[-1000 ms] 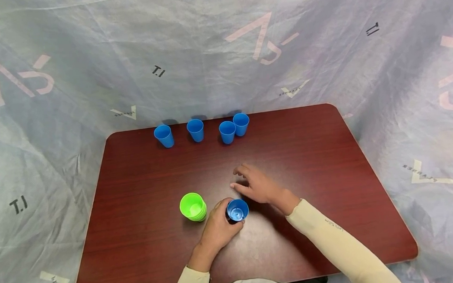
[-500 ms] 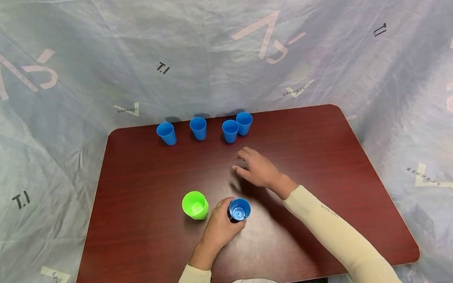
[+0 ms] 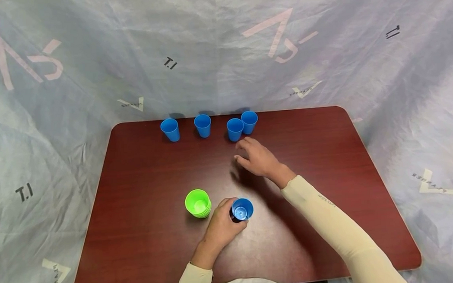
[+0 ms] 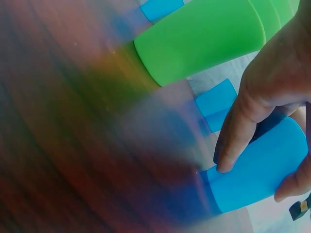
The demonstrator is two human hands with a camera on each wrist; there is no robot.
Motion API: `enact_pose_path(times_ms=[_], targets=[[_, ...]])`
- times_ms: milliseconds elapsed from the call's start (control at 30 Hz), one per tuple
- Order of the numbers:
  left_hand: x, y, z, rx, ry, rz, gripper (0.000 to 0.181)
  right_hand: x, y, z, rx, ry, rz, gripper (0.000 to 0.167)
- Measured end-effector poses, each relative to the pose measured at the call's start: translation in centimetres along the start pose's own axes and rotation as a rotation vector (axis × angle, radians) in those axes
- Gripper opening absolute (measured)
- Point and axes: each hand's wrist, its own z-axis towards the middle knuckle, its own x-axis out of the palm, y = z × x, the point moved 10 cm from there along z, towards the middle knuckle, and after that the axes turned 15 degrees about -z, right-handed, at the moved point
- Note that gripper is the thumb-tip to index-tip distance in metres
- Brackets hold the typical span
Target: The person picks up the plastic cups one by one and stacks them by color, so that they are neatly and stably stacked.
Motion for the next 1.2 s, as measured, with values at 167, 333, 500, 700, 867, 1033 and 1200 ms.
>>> enact_pose_path(times_ms=[167, 333, 500, 700, 867, 1033, 1200], targets=[[-0.2, -0.2, 0.2, 0.005, 0.000, 0.001, 0.058, -0.7, -0.1, 1.3, -0.005, -0.008, -0.017, 0.041], [-0.3, -0.2, 0.4, 0.006, 0.000, 0.005, 0.058, -1.2, -0.2, 2.4, -0.011, -0.028, -0.032, 0.041], [-0.2, -0.1, 0.3, 0.005, 0.007, 0.013, 0.058, -1.1, -0.3, 3.2, -0.016, -0.028, -0.035, 0.042], [0.2, 0.4, -0.3, -0.011, 0.010, 0.026, 0.059, 0.3, -0.4, 3.8, -0.019, -0.020, -0.083, 0.041], [0.2, 0.1, -0.3, 0.004, 0.005, 0.043, 0.059, 0.1, -0.7, 4.8, -0.020, -0.065, -0.103, 0.040], [0.2, -0.2, -0.3, 0.004, 0.010, 0.054, 0.058, 0.2, -1.6, 6.0, 0.013, -0.053, -0.126, 0.044], [0.2, -0.2, -0.1, -0.003, 0.016, 0.068, 0.058, 0.3, -2.4, 6.8, 0.048, -0.035, -0.169, 0.051]])
